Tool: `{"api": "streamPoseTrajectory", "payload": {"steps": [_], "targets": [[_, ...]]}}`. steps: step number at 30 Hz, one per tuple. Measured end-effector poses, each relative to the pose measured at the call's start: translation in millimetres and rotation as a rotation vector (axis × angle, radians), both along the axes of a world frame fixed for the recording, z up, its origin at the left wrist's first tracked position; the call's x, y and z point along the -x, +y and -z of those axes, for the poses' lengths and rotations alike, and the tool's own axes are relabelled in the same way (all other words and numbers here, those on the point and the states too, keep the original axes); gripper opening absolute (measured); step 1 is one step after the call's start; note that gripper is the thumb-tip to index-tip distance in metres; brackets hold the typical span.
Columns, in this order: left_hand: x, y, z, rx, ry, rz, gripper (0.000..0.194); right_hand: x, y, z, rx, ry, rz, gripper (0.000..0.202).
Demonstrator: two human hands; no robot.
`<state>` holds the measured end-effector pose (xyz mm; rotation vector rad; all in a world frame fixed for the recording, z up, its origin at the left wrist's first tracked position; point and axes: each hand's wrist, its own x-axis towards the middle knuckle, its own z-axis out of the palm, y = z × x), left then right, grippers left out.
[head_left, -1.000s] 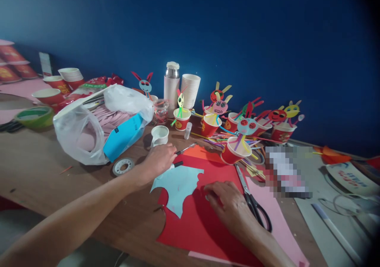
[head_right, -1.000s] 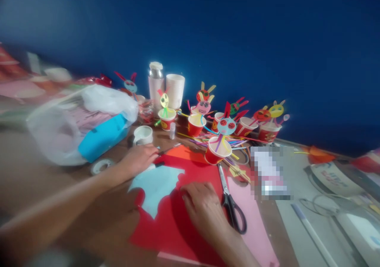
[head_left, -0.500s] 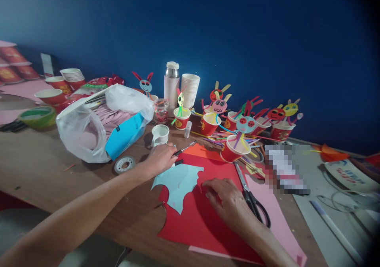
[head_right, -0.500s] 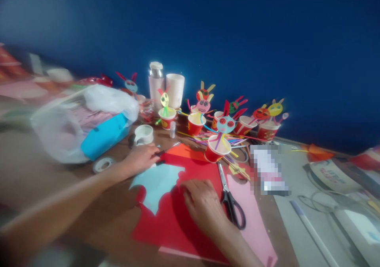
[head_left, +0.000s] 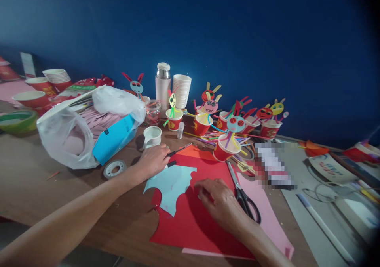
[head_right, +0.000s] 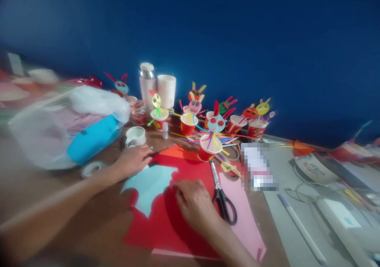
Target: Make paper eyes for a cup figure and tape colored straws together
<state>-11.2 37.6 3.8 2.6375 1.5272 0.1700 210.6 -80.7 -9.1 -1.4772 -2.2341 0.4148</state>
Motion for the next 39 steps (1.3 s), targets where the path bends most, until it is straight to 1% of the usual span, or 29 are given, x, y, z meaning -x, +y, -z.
{"api": "streamPoseTrajectory", "payload": {"steps": [5,11,17,21,23,26,29,32,36,39], "targets": [[1,2,4.2,-0.034,-0.008,0.041,0.024,-1,0,3.2,-0.014,-0.034,-0.006,0.026],[-2,-8,-2.9,-0.109,-0.074,0.083,0.027,-1,5,9.7,-0.076,-0.105,-0.011,0.024],[-2,-14,-0.8,-0.095,0.02,0.154,0.028,-2,6,12.9,-0.101,-0.128,-0.018,0.022],[-2,-13,-0.5,-0.065,0.061,0.161,0.026,-3,5,12.0,-0.095,-0.134,-0.023,0.022],[-2,-13,-2.9,-0.054,0.058,0.159,0.025,-2,5,11.4,-0.089,-0.137,-0.024,0.022],[-5,-16,-9.2,-0.039,0.019,0.112,0.023,-2,5,11.1,-0.103,-0.136,-0.026,0.022],[-6,-18,-17.7,-0.012,-0.071,0.072,0.022,-2,6,11.5,-0.115,-0.138,-0.035,0.022],[-5,-20,-26.0,0.078,-0.209,0.046,0.023,-3,6,13.0,-0.121,-0.14,-0.043,0.023],[-4,-20,-32.1,0.276,-0.506,0.023,0.022,-4,8,16.1,-0.134,-0.126,-0.037,0.023],[-8,-22,-31.3,0.485,-0.767,0.021,0.022,-4,8,16.8,-0.141,-0.124,-0.034,0.025]]}}
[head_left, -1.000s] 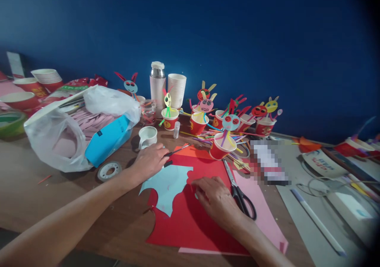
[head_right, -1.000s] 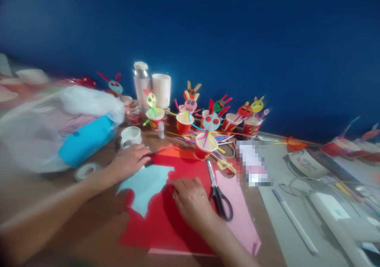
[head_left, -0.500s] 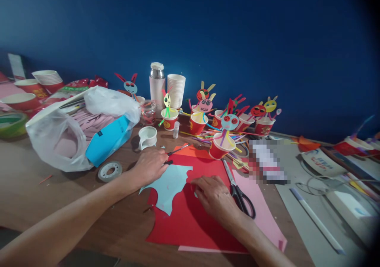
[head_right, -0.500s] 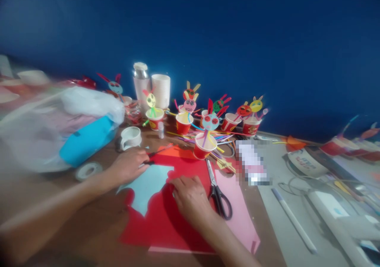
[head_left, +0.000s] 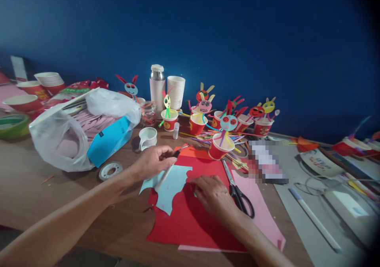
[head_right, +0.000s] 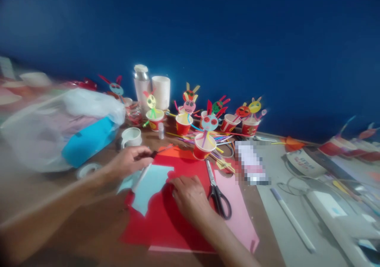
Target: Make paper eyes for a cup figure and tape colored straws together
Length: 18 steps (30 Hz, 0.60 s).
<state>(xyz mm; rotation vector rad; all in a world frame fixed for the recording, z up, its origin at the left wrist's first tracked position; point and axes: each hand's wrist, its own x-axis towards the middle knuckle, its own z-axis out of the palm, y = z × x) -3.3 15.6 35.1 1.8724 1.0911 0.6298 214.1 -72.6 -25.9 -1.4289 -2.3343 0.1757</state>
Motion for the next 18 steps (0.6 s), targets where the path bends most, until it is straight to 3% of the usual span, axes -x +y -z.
{"api": "streamPoseTrajectory", "payload": {"steps": [4,8,18], "targets": [[-9,-5,5.4,0.3,-0.266,0.012,0.023,1,0,-2.5,0.001,-0.02,0.005,0.023],[-16,-11,10.6,0.481,-0.45,0.042,0.024,1,0,-4.9,0.019,-0.056,0.027,0.021],[-27,-21,19.2,0.63,-0.584,0.064,0.022,-3,6,-9.5,0.004,0.078,0.111,0.012]]}}
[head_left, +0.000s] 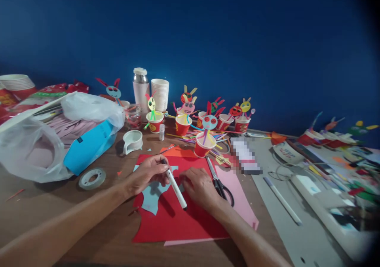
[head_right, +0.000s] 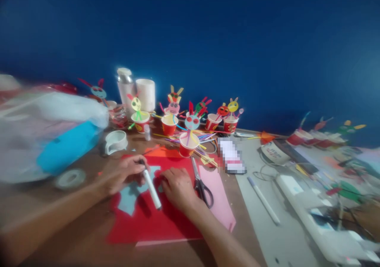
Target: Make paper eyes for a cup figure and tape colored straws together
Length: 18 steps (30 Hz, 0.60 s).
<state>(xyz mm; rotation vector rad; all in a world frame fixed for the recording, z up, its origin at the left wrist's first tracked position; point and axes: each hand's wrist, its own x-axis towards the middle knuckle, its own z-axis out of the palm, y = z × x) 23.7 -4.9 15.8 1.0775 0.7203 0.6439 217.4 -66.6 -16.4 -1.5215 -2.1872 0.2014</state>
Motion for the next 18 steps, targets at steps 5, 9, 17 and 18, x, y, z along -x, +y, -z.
{"api": "streamPoseTrajectory", "payload": {"steps": [5,9,17,18], "targets": [[-5,-2,-3.5,0.073,0.015,-0.004,0.023,-3,2,-4.3,-0.015,0.104,0.028,0.016],[-12,-2,-6.3,0.122,0.048,-0.054,0.025,-8,5,-3.9,-0.01,0.16,0.012,0.032],[-27,0,1.7,0.121,-0.01,-0.101,0.02,-19,6,-9.2,0.033,0.263,-0.091,0.05],[-28,0,3.3,0.117,-0.025,-0.085,0.018,-19,5,-9.3,0.023,0.292,-0.09,0.05]]}}
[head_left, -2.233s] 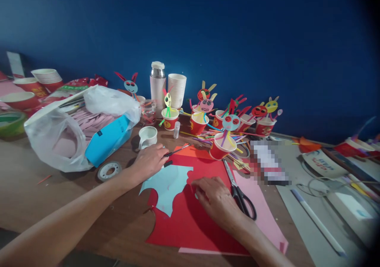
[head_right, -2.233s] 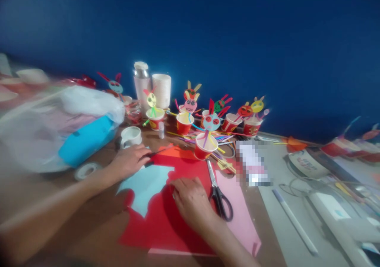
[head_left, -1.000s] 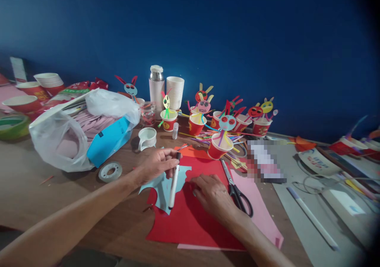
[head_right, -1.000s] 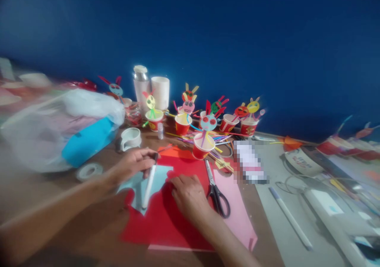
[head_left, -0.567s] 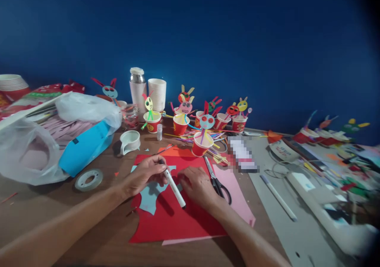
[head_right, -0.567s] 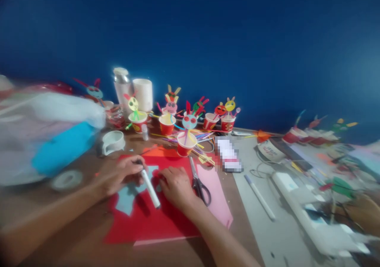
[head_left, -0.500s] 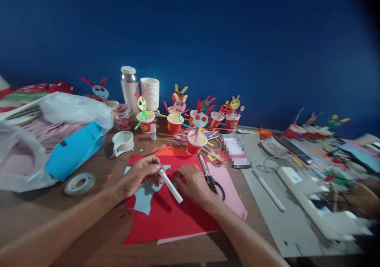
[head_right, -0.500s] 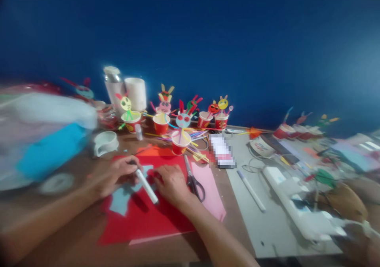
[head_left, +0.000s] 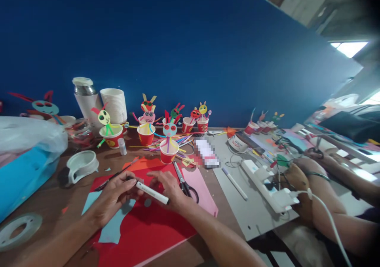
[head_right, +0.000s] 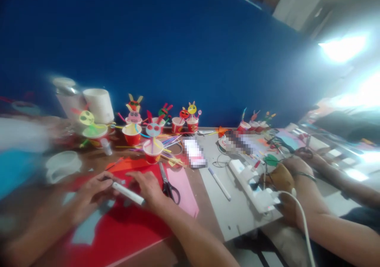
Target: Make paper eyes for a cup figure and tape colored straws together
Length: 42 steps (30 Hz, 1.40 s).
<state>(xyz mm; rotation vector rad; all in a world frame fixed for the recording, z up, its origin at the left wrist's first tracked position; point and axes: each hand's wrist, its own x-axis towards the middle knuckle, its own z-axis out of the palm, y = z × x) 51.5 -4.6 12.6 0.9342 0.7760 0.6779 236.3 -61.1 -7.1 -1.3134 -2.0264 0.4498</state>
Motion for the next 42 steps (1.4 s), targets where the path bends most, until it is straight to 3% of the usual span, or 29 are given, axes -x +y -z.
{"api": "streamPoseTrajectory", "payload": {"steps": [3,8,15,22,30,38,42], "targets": [[-1,1,3.3,-0.02,-0.031,0.031,0.015,4,-3,0.4,0.006,0.176,0.005,0.045],[-2,-3,5.8,-0.054,-0.001,0.035,0.022,16,-8,-1.7,0.202,0.65,-0.058,0.029],[-1,-11,10.4,-0.144,-0.032,0.055,0.03,17,-2,-0.9,0.314,1.0,0.109,0.018],[6,-16,6.5,-0.246,0.042,0.037,0.027,16,-3,7.1,0.396,1.073,0.1,0.017],[5,-20,8.8,-0.352,0.145,0.081,0.024,20,-5,4.5,0.396,0.958,0.031,0.017],[6,-30,-8.4,-0.393,0.3,0.13,0.021,16,-13,-2.5,0.33,0.896,0.064,0.021],[11,-29,-16.2,-0.573,0.401,0.196,0.023,16,-15,-8.4,0.329,0.914,0.065,0.017]]}}
